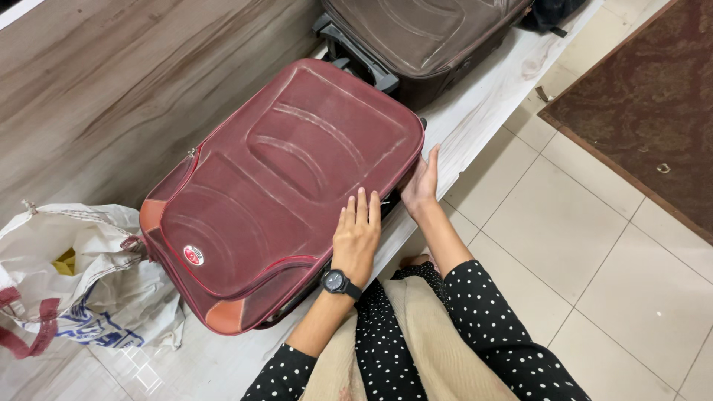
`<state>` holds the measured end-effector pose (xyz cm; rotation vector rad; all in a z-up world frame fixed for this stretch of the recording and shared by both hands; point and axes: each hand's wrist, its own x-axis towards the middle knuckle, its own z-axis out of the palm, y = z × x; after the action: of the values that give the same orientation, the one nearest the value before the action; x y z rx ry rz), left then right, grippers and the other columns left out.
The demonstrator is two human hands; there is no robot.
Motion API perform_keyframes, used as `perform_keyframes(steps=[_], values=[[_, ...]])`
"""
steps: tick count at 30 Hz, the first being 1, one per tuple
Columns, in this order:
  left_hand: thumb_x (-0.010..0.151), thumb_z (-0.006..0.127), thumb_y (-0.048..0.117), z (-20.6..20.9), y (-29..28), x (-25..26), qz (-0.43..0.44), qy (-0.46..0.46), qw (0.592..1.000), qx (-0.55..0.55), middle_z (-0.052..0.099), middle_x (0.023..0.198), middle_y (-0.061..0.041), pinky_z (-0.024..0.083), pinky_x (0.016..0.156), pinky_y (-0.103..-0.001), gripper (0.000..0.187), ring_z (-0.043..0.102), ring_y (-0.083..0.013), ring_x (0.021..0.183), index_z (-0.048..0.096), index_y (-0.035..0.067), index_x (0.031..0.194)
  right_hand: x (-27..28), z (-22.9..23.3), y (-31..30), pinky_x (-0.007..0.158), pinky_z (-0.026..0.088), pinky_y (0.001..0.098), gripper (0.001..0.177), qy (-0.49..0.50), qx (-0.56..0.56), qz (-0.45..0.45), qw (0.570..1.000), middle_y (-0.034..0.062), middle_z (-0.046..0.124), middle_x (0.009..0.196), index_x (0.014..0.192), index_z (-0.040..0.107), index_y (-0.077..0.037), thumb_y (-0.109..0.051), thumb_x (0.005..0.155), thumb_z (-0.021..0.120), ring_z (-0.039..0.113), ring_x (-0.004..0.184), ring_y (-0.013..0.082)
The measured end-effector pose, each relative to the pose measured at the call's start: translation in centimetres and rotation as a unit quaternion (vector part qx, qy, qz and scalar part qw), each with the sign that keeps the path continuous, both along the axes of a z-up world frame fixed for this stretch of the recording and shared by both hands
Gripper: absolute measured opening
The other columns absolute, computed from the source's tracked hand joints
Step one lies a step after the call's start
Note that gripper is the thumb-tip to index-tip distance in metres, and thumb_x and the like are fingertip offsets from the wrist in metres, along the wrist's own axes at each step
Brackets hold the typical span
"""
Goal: The person packs a suitcase by folding and placing various items of clothing, such as a black skirt and a white t-shirt, into the suitcase and then zipping it closed.
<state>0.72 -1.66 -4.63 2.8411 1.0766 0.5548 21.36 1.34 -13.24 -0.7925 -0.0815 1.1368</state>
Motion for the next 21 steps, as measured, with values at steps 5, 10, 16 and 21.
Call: perform_keyframes(steps=[5, 10, 16, 21], values=[[0.07, 0.07, -0.006, -0.7, -0.3, 0.7, 0.007, 0.074, 0.996, -0.047, 0.048, 0.149, -0.027, 0.048, 0.107, -0.043, 0.077, 0.054, -0.0388, 0.133, 0.049, 0.002, 0.144, 1.2, 3.0, -1.4, 0.094, 0.054, 0.043, 0.062, -0.161, -0.041, 0.022, 0.986, 0.0148, 0.064, 0.132, 0.138, 0.053, -0.006, -0.052, 0.097, 0.053, 0.064, 0.113, 0.0229], [0.064, 0.075, 0.0, 0.5, -0.1, 1.1, -0.011, 0.112, 0.994, -0.006, 0.057, 0.128, -0.022, 0.056, 0.088, -0.037, 0.069, 0.061, -0.0338, 0.115, 0.054, 0.005, 0.13, 2.4, 3.8, -2.3, 0.076, 0.058, 0.033, 0.045, -0.265, -0.123, 0.045, 0.955, 0.0058, 0.076, 0.106, 0.13, 0.062, -0.001, -0.02, 0.092, 0.073, 0.071, 0.089, 0.0125], [0.083, 0.072, 0.005, 0.2, 2.5, 0.4, -0.11, 0.13, 0.982, -0.08, 0.054, 0.114, -0.015, 0.055, 0.081, -0.038, 0.048, 0.058, -0.0286, 0.105, 0.054, 0.007, 0.127, 2.0, 3.1, -2.7, 0.076, 0.06, 0.0337, 0.046, -0.257, -0.143, 0.034, 0.955, 0.0051, 0.076, 0.106, 0.13, 0.063, 0.0, -0.017, 0.089, 0.075, 0.07, 0.09, 0.0127], [0.079, 0.069, 0.024, -1.7, 3.7, -0.7, -0.166, -0.012, 0.983, -0.073, 0.041, 0.144, -0.028, 0.022, 0.114, -0.061, 0.048, 0.037, -0.0413, 0.139, 0.055, 0.006, 0.121, 1.9, 2.2, -3.1, 0.072, 0.06, 0.0316, 0.044, -0.304, -0.192, 0.031, 0.933, 0.0049, 0.074, 0.107, 0.127, 0.065, -0.001, -0.016, 0.088, 0.075, 0.071, 0.092, 0.0129]])
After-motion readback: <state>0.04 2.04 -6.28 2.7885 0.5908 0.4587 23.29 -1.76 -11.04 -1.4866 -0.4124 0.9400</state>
